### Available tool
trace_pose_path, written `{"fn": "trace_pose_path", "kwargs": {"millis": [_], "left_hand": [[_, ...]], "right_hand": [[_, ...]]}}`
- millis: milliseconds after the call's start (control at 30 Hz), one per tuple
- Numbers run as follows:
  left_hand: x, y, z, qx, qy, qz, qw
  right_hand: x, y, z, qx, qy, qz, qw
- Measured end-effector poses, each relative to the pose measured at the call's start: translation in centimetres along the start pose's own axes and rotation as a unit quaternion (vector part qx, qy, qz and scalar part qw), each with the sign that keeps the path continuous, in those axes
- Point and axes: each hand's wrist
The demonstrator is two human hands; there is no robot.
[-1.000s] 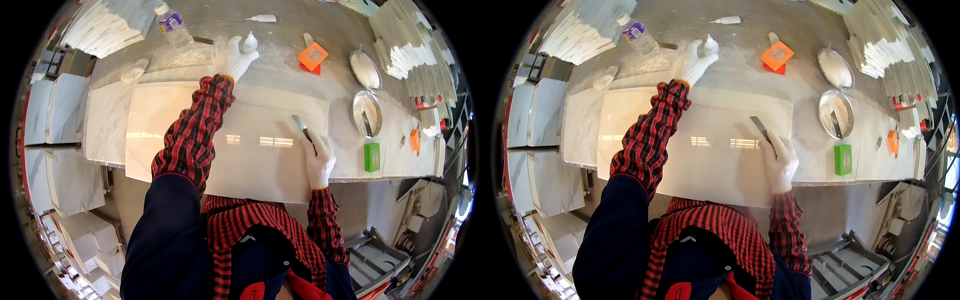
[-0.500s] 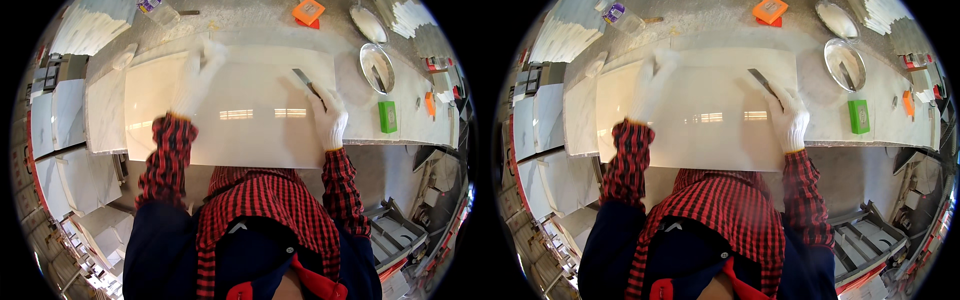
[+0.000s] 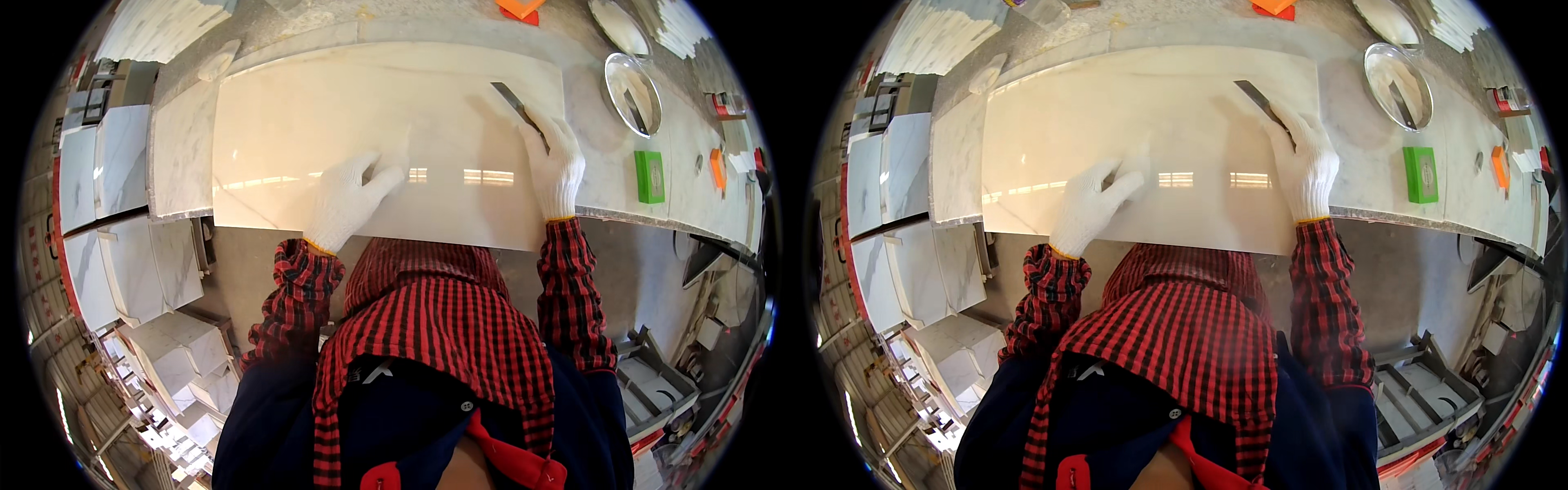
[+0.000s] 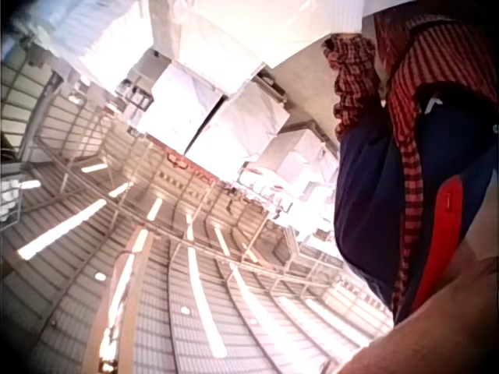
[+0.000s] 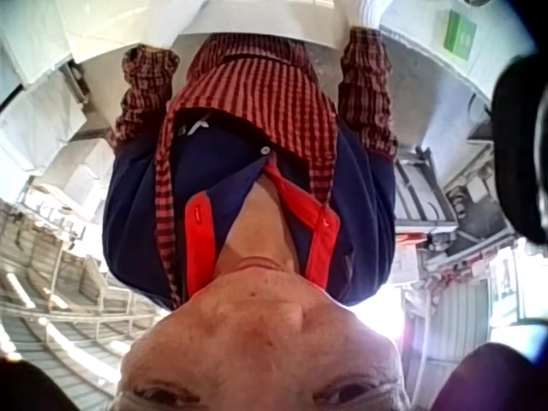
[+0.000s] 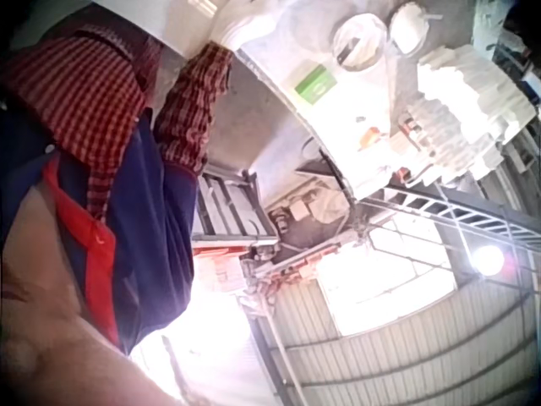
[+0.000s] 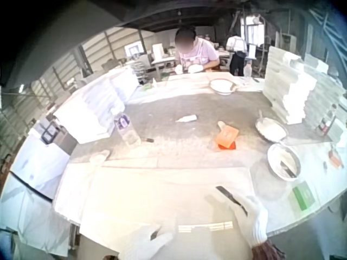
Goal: The person uses a metal scraper to remove residue from the surface of large white plastic sheets. They repeatedly flip the sheets over to work on different sides and edges, then stack the finished sheets on a pile to the left.
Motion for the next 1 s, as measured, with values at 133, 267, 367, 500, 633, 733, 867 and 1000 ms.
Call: {"fn": "trace_pose_path", "kwargs": {"millis": [133, 267, 367, 500, 633, 733, 867, 1000], "left_hand": [[-0.5, 0.9, -0.4, 0.018, -0.031, 0.008, 0.999], [-1.1, 1.7, -0.8, 0.041, 0.013, 0.0, 0.999], [-1.6, 2.0, -1.0, 0.048, 0.021, 0.001, 0.999], [-1.3, 2.2, -0.9, 0.036, 0.011, 0.012, 0.999], [-0.8, 2.6, -1.0, 0.047, 0.002, 0.007, 0.999], [-1.2, 2.7, -1.2, 0.05, -0.002, 0.007, 0.999], [-0.8, 2.8, -1.2, 0.059, -0.008, 0.007, 0.998], [-1.0, 2.9, -1.3, 0.057, -0.01, 0.007, 0.998]], "right_hand": [[-0.1, 0.0, 0.1, -0.003, -0.002, 0.0, 1.0], [-0.2, 0.1, 0.2, 0.0, -0.004, 0.006, 1.0], [-0.1, 0.1, 0.1, -0.002, -0.007, 0.008, 1.0], [-0.1, 0.1, 0.2, 0.001, -0.01, 0.01, 1.0], [0.0, 0.1, 0.2, -0.003, 0.004, 0.008, 1.0], [0.2, 0.1, 0.1, 0.01, -0.001, 0.026, 1.0], [0.0, 0.2, 0.2, 0.007, -0.004, 0.02, 1.0], [0.2, 0.1, 0.1, 0.006, -0.002, 0.019, 1.0]]}}
Point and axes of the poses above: each hand's wrist, its own y-axis towards the middle knuckle, its own z-axis out of the palm, x = y × z, and after that the axes turned 13 degrees about z, right-handed
